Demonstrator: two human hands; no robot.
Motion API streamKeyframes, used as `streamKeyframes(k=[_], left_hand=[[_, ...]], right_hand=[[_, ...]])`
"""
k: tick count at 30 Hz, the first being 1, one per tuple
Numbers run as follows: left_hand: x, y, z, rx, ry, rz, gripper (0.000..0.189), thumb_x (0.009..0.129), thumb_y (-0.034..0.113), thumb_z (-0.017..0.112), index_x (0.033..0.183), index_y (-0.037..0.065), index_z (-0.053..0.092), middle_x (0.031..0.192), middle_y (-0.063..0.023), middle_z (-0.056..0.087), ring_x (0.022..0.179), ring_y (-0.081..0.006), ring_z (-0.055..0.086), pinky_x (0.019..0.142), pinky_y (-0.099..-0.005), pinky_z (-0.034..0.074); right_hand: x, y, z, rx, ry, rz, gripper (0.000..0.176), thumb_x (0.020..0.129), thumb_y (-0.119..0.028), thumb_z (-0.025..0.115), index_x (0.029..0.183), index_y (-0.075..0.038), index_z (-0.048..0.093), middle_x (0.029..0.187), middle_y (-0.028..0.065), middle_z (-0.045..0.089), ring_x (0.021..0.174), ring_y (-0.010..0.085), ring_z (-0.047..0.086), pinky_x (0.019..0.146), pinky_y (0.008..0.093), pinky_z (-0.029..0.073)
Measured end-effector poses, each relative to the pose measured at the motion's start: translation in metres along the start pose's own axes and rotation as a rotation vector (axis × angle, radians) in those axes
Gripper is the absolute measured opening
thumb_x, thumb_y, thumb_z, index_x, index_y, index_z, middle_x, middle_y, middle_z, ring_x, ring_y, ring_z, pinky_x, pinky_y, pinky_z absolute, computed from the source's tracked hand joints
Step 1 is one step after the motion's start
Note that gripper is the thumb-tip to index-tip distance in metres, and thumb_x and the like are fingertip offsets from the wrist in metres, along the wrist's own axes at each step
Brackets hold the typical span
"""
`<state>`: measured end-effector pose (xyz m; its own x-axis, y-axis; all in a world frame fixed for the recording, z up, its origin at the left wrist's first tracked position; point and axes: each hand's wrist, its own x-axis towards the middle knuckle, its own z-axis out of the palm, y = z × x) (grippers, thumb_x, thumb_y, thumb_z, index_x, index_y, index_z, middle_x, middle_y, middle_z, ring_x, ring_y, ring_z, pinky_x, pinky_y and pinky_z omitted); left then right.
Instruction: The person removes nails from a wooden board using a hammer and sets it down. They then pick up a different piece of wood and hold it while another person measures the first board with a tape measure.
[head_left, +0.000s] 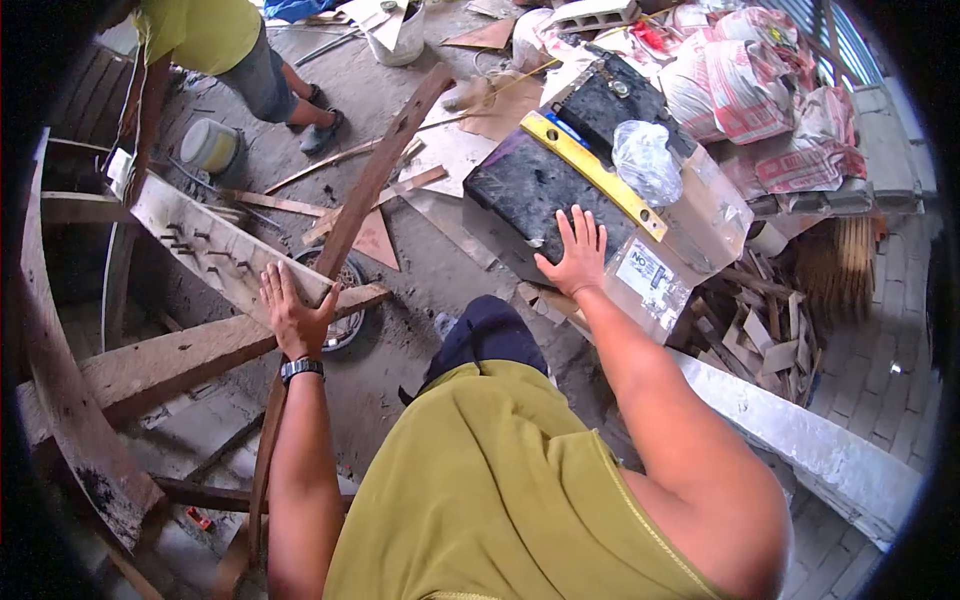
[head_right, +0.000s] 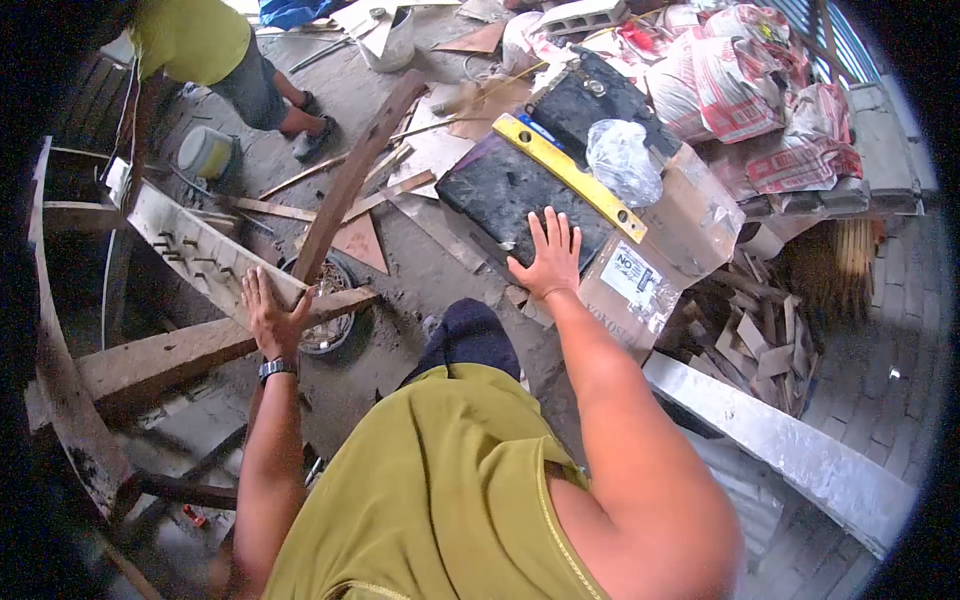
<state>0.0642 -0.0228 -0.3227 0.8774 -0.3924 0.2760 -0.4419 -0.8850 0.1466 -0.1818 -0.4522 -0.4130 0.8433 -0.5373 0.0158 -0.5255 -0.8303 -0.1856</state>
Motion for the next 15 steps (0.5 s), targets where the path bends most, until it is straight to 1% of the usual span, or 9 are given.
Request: streamKeyframes(k=[6,11,13,15], left_hand=[[0.0013,0.003,-0.0023,-0.008,0.014,0.018,0.102,0.076,0.053,0.087,0.151,-0.005,0.048,0.156,-0.0295,0.047,0.15,-0.0447,0.039,0.126,-0.0516,0.028],[0.0007,0.0045,-0.0022,-0.024,0.014,0.002,0.102,0.076,0.051,0.088,0.151,-0.005,0.048,0.157,-0.0291,0.046,0.15,-0.0443,0.039,0.126,-0.051,0.029],[0.0002,0.0029,-0.0006,-0.02,-0.013,-0.003,0.104,0.078,0.05,0.087,0.154,-0.005,0.042,0.159,-0.0292,0.044,0.153,-0.043,0.034,0.127,-0.0504,0.026],[0.0002,0.0039,-0.0013,-0.028,-0.011,0.001,0.104,0.078,0.049,0.087,0.154,-0.005,0.042,0.159,-0.0294,0.044,0.153,-0.0431,0.034,0.127,-0.0504,0.026]], right_hand=[[0.0006,-0.0021,0.0003,-0.014,-0.004,0.001,0.097,0.081,-0.056,0.075,0.163,-0.021,0.035,0.171,0.0114,0.026,0.159,0.0321,0.021,0.128,0.0554,0.012],[0.0007,-0.0019,-0.0019,-0.013,-0.009,-0.001,0.098,0.081,-0.057,0.074,0.163,-0.021,0.034,0.171,0.0119,0.026,0.159,0.0331,0.021,0.128,0.0559,0.012],[0.0,0.0007,0.0002,-0.015,0.002,-0.012,0.099,0.08,-0.057,0.074,0.163,-0.021,0.034,0.171,0.0124,0.026,0.158,0.0341,0.021,0.128,0.0566,0.013],[0.0,0.0006,-0.0004,-0.023,0.001,-0.011,0.099,0.08,-0.058,0.074,0.163,-0.021,0.034,0.171,0.0125,0.026,0.158,0.0342,0.021,0.127,0.0568,0.013]])
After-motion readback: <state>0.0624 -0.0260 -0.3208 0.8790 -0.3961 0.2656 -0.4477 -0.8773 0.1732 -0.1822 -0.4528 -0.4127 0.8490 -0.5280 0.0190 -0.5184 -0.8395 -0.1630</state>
